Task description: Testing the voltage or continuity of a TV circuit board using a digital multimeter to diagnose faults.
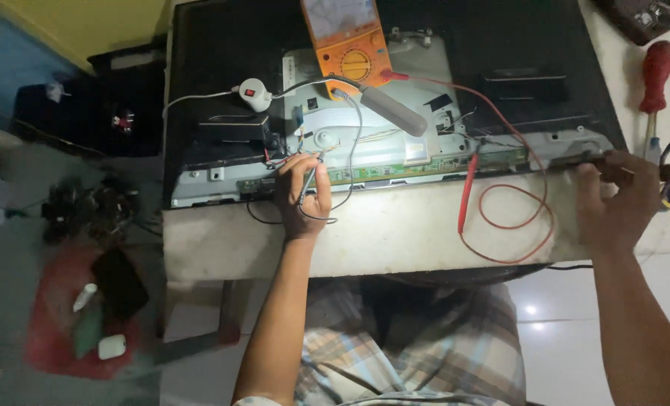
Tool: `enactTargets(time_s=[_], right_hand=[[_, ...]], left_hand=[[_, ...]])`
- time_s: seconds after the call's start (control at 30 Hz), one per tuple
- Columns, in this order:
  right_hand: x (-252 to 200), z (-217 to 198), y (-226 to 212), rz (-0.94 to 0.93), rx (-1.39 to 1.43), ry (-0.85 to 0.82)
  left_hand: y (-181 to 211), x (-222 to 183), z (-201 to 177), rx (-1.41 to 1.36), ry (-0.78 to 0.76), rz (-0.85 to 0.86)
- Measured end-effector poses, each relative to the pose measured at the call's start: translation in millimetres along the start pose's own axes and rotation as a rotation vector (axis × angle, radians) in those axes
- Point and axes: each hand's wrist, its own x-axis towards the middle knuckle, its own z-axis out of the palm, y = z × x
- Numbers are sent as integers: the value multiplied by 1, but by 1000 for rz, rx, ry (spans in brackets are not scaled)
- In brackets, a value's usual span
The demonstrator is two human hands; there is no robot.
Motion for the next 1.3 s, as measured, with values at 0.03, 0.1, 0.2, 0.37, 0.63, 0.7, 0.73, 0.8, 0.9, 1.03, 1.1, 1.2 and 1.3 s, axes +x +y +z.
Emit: enactTargets(time_s=[0.03, 0.1, 0.2, 0.37, 0.63, 0.7, 0.73, 0.8, 0.9, 1.03, 1.1, 1.2, 1.3], right_hand=[[1, 0, -2, 0, -5, -3], [1, 0, -4, 17, -68, 9], [-3, 6, 14, -159, -98, 96], [0, 4, -3, -18, -162, 44], [1, 7, -1, 107, -123, 19], [3, 2, -9, 81, -144, -26], [5, 3, -13, 82, -145, -24], [7, 3, -21, 136, -145, -14], [4, 6, -6, 15, -152, 7], [8, 2, -26, -16, -166, 11], [8, 3, -28, -35, -148, 52], [15, 1, -44, -32, -91, 106], [9, 7, -17, -222, -137, 127]], left_hand=[[0, 0, -1, -3, -1, -5], [-1, -1, 0, 6, -3, -10], [-2, -3, 0, -4, -15, -12], [-1, -1, -1, -11, -4, -1], [-2, -1, -1, -27, -13, -5], [-1, 0, -1, -36, -8, -2], [-1, 0, -2, -37, -9, 0], [0, 1, -2, -21, -4, 9], [0, 0, -1, -19, -11, 7], [0, -2, 0, -17, -14, -4], [-2, -4, 0, 17, -16, -10], [-1, -3, 0, 3, -18, -8], [-3, -4, 1, -8, -21, 0]])
